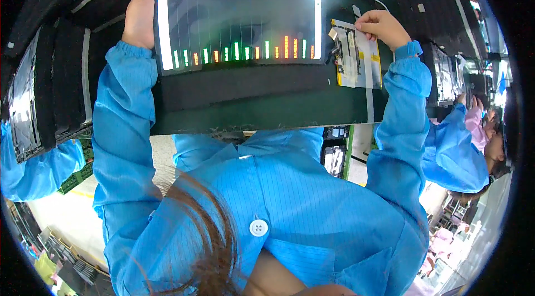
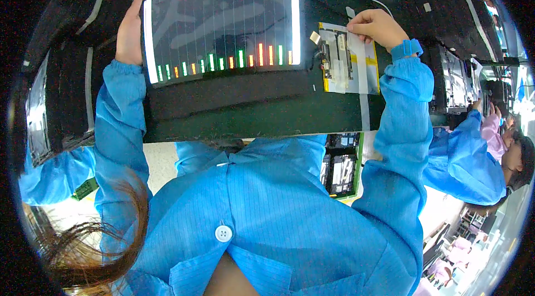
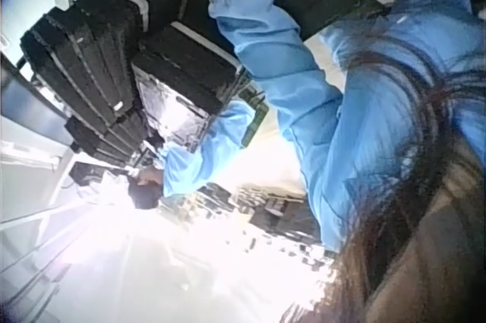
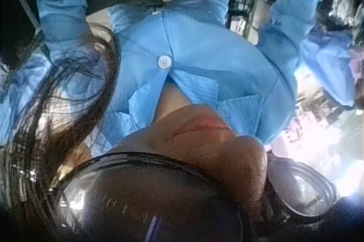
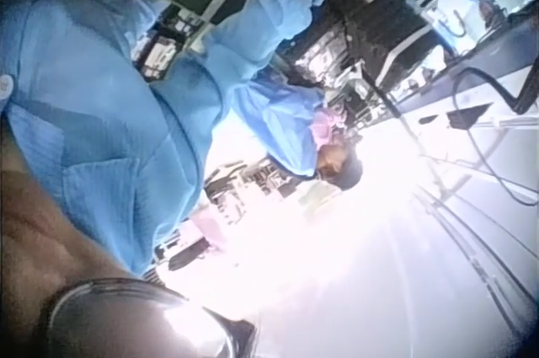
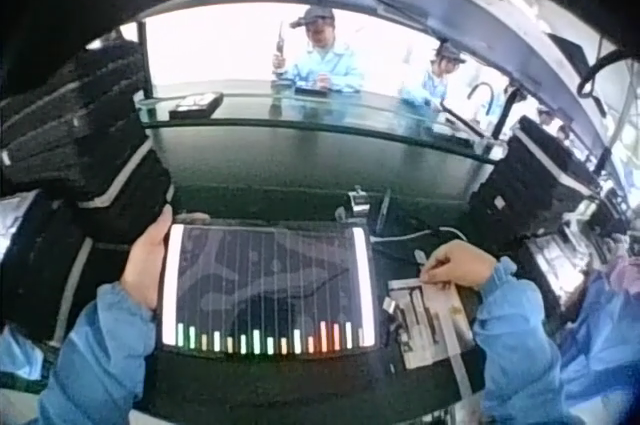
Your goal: The person assembles tablet components on a production line, connecting a screen and ribbon cable to a tablet case, then securing the components with an electric screwdriver.
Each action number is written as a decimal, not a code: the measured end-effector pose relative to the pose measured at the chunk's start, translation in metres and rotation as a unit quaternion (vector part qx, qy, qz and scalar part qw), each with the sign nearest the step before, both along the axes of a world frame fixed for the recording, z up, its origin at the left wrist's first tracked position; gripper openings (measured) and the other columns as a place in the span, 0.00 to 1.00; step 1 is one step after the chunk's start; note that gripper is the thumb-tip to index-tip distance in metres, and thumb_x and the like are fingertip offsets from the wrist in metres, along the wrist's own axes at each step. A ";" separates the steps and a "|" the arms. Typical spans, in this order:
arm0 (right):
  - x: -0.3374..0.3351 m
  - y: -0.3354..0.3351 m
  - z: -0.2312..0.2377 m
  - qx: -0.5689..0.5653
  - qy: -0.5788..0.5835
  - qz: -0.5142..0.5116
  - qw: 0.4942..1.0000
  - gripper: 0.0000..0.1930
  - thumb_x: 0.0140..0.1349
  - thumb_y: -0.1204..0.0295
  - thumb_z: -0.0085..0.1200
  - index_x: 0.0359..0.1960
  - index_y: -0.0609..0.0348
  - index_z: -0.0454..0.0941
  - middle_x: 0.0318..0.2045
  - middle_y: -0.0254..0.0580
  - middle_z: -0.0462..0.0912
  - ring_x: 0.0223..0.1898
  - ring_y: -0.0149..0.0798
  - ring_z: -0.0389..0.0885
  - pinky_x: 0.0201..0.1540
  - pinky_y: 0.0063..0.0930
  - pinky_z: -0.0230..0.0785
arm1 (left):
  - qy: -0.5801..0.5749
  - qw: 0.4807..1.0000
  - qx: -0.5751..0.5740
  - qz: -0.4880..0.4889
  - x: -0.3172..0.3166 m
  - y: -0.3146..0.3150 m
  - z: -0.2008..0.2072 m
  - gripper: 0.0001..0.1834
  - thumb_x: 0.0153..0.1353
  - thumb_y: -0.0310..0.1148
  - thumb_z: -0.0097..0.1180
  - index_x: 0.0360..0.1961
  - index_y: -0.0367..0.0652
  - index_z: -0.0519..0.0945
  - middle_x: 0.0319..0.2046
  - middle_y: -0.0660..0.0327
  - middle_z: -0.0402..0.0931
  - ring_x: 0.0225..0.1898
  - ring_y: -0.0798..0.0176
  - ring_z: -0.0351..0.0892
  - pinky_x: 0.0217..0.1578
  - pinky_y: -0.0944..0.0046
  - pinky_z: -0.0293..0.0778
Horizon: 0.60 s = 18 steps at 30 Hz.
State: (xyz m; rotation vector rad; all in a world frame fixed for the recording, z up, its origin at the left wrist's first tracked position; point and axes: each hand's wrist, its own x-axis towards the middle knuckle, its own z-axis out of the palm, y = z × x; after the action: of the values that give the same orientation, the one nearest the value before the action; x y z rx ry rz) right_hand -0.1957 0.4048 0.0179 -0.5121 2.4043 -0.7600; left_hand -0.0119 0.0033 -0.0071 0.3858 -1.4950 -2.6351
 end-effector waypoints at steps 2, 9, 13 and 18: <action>0.004 0.000 0.000 0.007 0.007 -0.005 1.000 0.09 0.53 0.70 0.56 0.31 0.63 0.78 0.20 0.33 0.76 0.20 0.22 0.71 0.23 0.16 0.63 | 0.005 1.000 -0.003 -0.004 -0.001 0.001 -0.002 0.27 0.67 0.47 0.27 0.54 0.39 0.67 0.50 0.55 0.71 0.49 0.58 0.72 0.53 0.62 0.65; 0.078 -0.012 -0.002 -0.045 0.119 0.092 0.988 0.17 0.46 0.66 0.62 0.26 0.58 0.63 0.19 0.33 0.66 0.22 0.30 0.66 0.25 0.24 0.61 | -0.001 1.000 0.015 0.021 -0.005 -0.006 -0.007 0.25 0.67 0.45 0.30 0.52 0.39 0.70 0.49 0.59 0.72 0.48 0.60 0.73 0.51 0.64 0.65; 0.112 -0.036 -0.012 0.010 0.268 0.053 0.962 0.15 0.47 0.69 0.58 0.25 0.59 0.62 0.18 0.42 0.65 0.21 0.39 0.66 0.24 0.30 0.60 | -0.002 0.999 0.008 0.032 -0.005 -0.011 -0.012 0.25 0.67 0.46 0.31 0.52 0.40 0.71 0.48 0.59 0.74 0.47 0.60 0.73 0.51 0.65 0.66; 0.111 -0.027 -0.019 -0.046 0.267 0.013 0.963 0.12 0.48 0.72 0.54 0.24 0.59 0.61 0.18 0.44 0.67 0.20 0.42 0.66 0.24 0.33 0.60 | -0.006 0.999 0.028 0.022 -0.007 -0.005 -0.005 0.24 0.67 0.46 0.33 0.52 0.41 0.71 0.47 0.60 0.74 0.46 0.61 0.73 0.50 0.65 0.67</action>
State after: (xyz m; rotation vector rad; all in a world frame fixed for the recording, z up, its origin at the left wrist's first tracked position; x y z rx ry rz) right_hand -0.0847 0.3777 -0.0006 -0.8773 2.8527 -0.8028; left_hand -0.0184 -0.0014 -0.0117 0.4361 -1.4004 -2.6500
